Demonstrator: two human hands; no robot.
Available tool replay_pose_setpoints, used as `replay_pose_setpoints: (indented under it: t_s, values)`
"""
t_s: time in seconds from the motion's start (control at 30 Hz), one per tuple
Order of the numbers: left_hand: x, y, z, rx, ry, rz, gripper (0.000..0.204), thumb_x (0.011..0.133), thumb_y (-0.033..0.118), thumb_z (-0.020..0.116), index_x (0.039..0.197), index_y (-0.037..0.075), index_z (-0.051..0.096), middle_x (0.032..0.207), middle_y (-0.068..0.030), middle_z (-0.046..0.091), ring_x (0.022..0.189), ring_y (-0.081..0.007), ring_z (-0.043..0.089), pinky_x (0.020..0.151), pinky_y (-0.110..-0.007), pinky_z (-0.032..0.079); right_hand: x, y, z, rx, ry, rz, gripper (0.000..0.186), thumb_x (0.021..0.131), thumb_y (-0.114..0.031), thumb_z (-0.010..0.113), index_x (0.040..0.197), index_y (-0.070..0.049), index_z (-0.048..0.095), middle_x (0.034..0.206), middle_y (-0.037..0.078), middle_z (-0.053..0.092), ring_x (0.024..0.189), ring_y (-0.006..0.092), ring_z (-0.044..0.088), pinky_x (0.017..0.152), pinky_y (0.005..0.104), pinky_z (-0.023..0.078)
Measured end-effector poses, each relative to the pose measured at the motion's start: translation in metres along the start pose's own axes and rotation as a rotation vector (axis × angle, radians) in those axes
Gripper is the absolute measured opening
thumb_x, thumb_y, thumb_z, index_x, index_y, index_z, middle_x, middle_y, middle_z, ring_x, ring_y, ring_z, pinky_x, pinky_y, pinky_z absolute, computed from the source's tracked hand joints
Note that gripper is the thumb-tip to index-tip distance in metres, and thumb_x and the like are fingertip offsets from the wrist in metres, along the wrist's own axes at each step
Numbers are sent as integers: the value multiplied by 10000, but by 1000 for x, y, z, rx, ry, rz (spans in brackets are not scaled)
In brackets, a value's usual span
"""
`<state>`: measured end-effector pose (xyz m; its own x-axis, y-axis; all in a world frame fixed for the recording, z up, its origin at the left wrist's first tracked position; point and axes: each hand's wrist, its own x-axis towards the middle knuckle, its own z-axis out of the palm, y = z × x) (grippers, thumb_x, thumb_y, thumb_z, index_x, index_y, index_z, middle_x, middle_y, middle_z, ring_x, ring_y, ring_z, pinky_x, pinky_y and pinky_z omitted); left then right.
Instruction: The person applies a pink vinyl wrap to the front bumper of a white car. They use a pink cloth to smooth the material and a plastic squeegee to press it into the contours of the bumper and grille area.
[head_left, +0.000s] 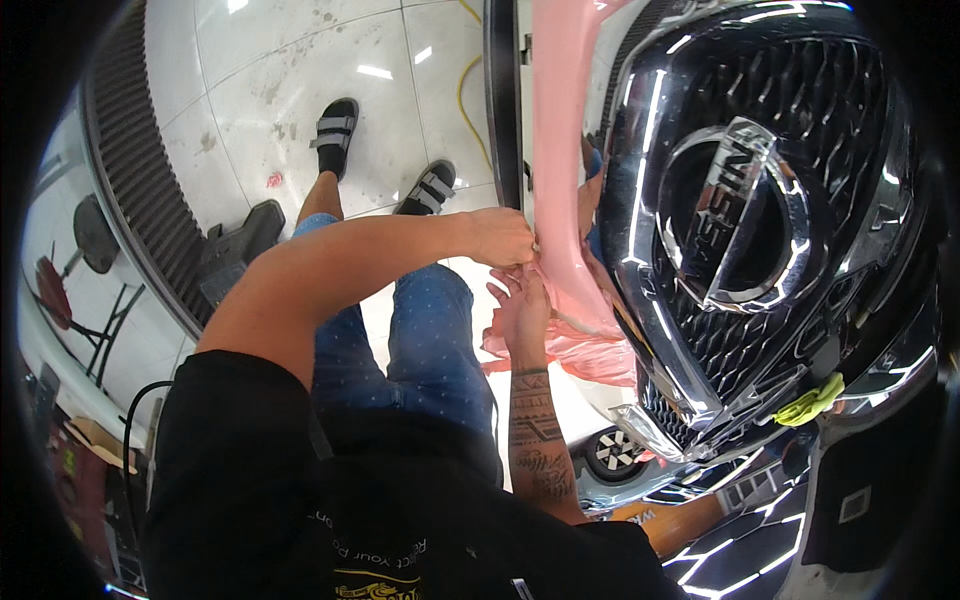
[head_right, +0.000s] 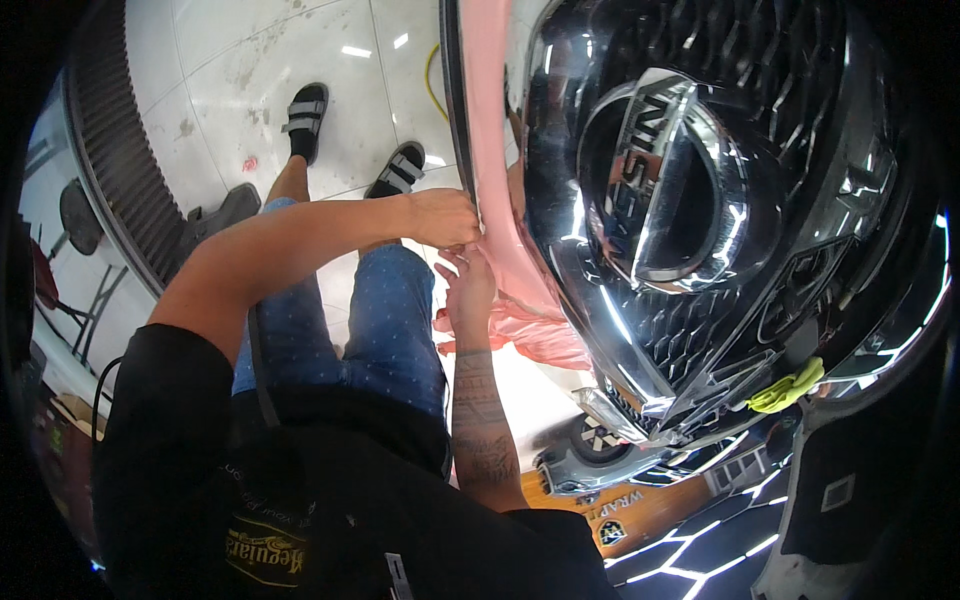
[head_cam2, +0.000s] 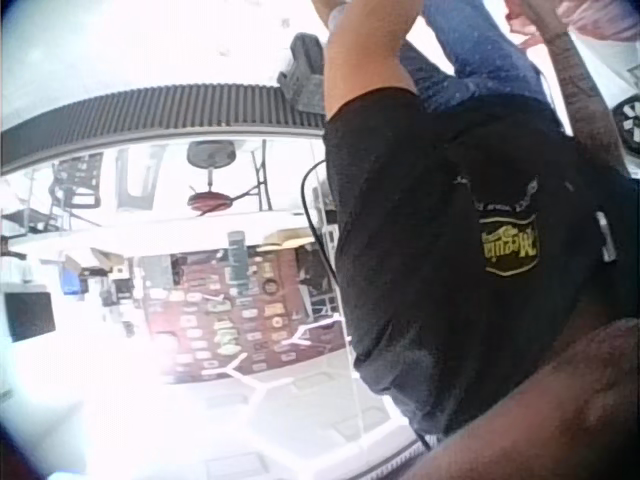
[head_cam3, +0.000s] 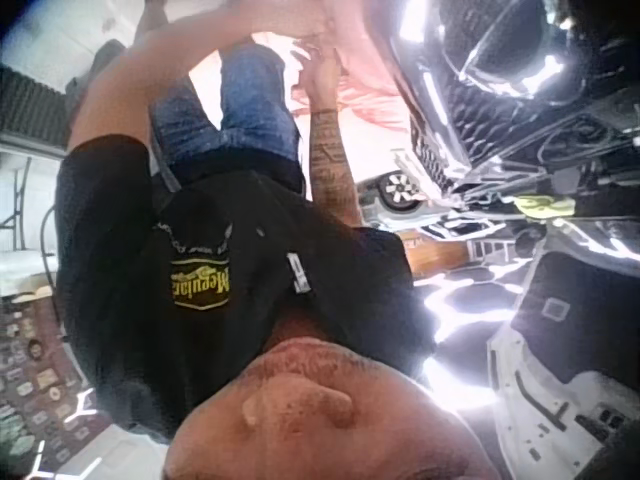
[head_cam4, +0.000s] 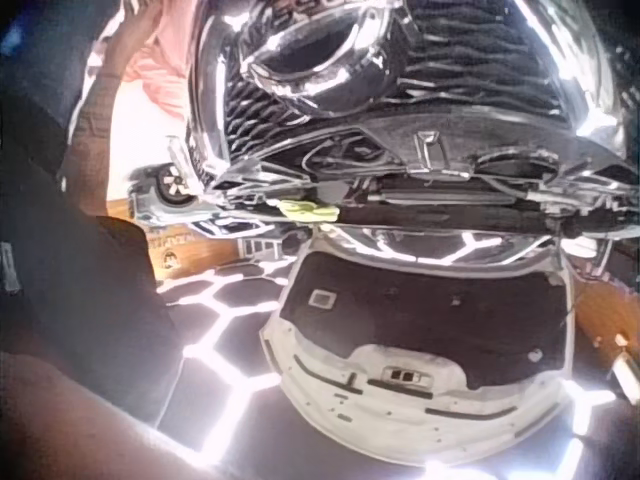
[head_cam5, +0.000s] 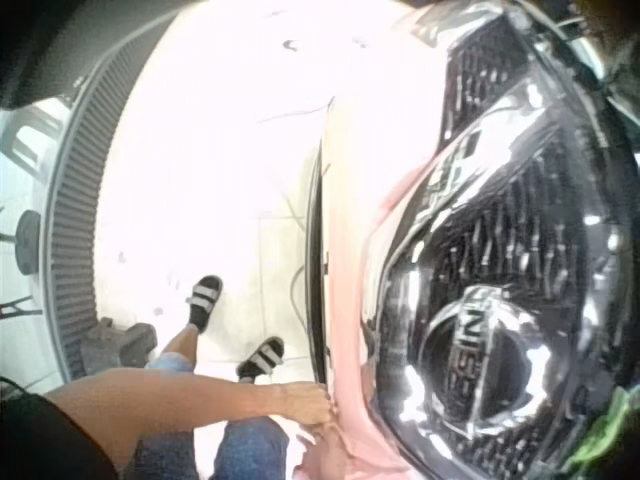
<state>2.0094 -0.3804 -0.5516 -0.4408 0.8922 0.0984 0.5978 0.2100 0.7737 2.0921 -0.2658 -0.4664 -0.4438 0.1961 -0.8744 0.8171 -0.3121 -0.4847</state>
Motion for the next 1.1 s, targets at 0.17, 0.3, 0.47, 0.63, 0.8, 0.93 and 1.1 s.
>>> replay_pose_setpoints:
  t_s: [0.17, 0.3, 0.47, 0.63, 0.8, 0.93, 1.1]
  values:
    - [-2, 6, -50, -49, -152, 27, 197, 749, 206, 585, 687, 37, 664, 705, -120, 661, 716, -281, 656, 649, -406, 518, 14, 3, 16, 438, 16, -47, 332, 912, -293, 503, 1151, -63, 496, 1132, 59, 540, 1012, 190, 520, 840, 380, 429]
    - [4, 2, -65, -46, -130, 136, 167, 746, 179, 584, 695, 44, 669, 730, -119, 667, 723, -277, 660, 642, -390, 525, 12, 2, 26, 439, 75, -100, 280, 915, -209, 492, 1160, -74, 510, 1118, 39, 566, 1032, 179, 549, 835, 403, 469]
    - [12, 4, -80, -105, -253, 120, 152, 748, 158, 585, 732, 33, 670, 759, -131, 668, 717, -277, 663, 626, -384, 527, 23, 8, 36, 359, 383, -212, 243, 893, -156, 500, 1111, -59, 548, 993, 58, 604, 872, 146, 614, 661, 296, 531]
    - [-6, -14, -45, -469, -344, -164, 266, 838, 237, 553, 721, 25, 663, 737, -146, 654, 683, -304, 651, 627, -397, 524, 28, 19, 34, -193, 603, -189, 323, 923, -205, 400, 938, 40, 610, 698, 123, 576, 527, 148, 557, 430, 316, 410]
    - [2, -13, -36, -1727, -320, -1206, 337, 923, 322, 457, 969, 18, 595, 922, -130, 612, 940, -236, 578, 810, -415, 457, 22, 0, 65, -181, 614, -296, 336, 952, -253, 409, 764, -11, 547, 539, 13, 435, 427, 91, 410, 352, 247, 293]
    - [10, -12, -5, -2186, -415, -1026, 279, 848, 226, 487, 1049, 42, 548, 935, -76, 575, 907, -243, 557, 859, -424, 439, 21, 20, 50, -502, 654, -430, 178, 850, -151, 489, 822, -2, 582, 567, 64, 509, 450, 174, 482, 442, 350, 383]
    - [14, -2, -41, -2082, -278, -1157, 112, 830, 144, 521, 888, 53, 551, 809, -59, 576, 780, -205, 576, 739, -380, 459, -5, -27, 93, 222, 570, -222, 289, 910, -205, 433, 686, -51, 531, 521, 1, 423, 392, 89, 363, 350, 252, 256]
